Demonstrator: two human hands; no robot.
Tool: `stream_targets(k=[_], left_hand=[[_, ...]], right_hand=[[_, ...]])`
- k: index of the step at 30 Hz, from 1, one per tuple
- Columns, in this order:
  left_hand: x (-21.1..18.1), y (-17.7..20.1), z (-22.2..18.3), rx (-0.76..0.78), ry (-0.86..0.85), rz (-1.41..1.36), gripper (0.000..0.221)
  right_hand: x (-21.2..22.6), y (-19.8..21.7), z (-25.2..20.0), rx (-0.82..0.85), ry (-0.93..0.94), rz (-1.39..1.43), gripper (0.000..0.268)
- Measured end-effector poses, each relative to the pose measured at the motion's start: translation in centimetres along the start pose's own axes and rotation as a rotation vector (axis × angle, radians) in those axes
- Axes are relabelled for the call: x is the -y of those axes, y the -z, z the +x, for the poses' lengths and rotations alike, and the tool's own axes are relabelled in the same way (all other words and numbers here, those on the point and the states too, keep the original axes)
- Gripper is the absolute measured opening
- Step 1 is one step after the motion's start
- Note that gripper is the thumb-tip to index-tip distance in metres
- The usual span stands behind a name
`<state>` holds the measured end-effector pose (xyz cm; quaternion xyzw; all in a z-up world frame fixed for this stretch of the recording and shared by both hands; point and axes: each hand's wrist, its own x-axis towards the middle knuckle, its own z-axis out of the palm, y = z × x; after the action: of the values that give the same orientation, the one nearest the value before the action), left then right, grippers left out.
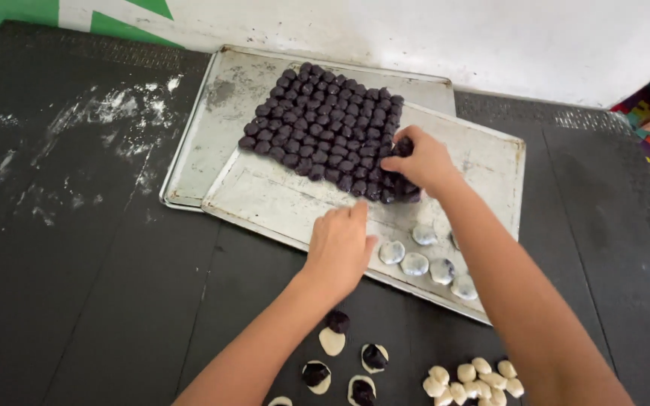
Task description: Arranging and folding dough balls to prepare pastries on a production table.
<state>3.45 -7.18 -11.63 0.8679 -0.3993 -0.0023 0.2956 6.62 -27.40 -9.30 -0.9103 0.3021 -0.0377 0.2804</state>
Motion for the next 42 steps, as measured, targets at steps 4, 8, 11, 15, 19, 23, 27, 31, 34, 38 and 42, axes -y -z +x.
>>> stream_targets(k=[4, 8, 11, 15, 19, 23, 27, 31, 34, 38, 42], left_hand=[[0.1, -3.3, 1.3, -0.013, 0.037, 0.100, 0.039], [-0.4, -4.2, 1.7, -0.080, 0.060, 0.242, 0.054], [-0.4, -5.0, 2.4, -0.149, 0.066, 0.304, 0.056], [0.1, -6.1, 2.9, -0.147, 0.046, 0.306, 0.044], [-3.1, -1.8, 0.1, -0.044, -0.022, 0.176, 0.037], [-6.9, 0.9, -4.7, 0.041, -0.059, -0.195, 0.026], [-12.3, 4.4, -11.6, 0.301, 0.307, -0.938, 0.049], [-15.2, 3.0, -17.1, 0.342, 0.270, -0.983, 0.050], [-15.3, 1.0, -20.0, 0.421, 0.067, -0.641, 0.041], [-15.3, 0.4, -22.5, 0.490, 0.206, -0.772, 0.033], [-14.9, 1.4, -24.2, 0.516, 0.547, -1.365, 0.029]], right_hand=[[-0.7, -0.2, -0.5, 0.139, -0.243, 0.391, 0.048], [-0.1, 0.5, -2.2, 0.160, -0.219, 0.383, 0.053], [0.4, 0.4, -3.1, 0.188, -0.230, 0.414, 0.055], [-0.2, 0.9, -4.9, 0.227, -0.208, 0.635, 0.060], [-2.3, 1.0, -7.9, 0.244, -0.144, 0.763, 0.048], [-1.5, 5.6, -17.2, 0.215, -0.031, 0.862, 0.039], [-1.9, 8.2, -27.1, 0.124, 0.027, 0.702, 0.039], [-5.3, 8.0, -34.5, 0.028, 0.081, 0.373, 0.035], [-7.1, 7.6, -39.0, 0.048, -0.025, 0.426, 0.033], [-11.9, 7.3, -41.3, 0.041, -0.078, 0.531, 0.035], [-12.3, 8.4, -43.1, 0.022, 0.008, -0.046, 0.055]])
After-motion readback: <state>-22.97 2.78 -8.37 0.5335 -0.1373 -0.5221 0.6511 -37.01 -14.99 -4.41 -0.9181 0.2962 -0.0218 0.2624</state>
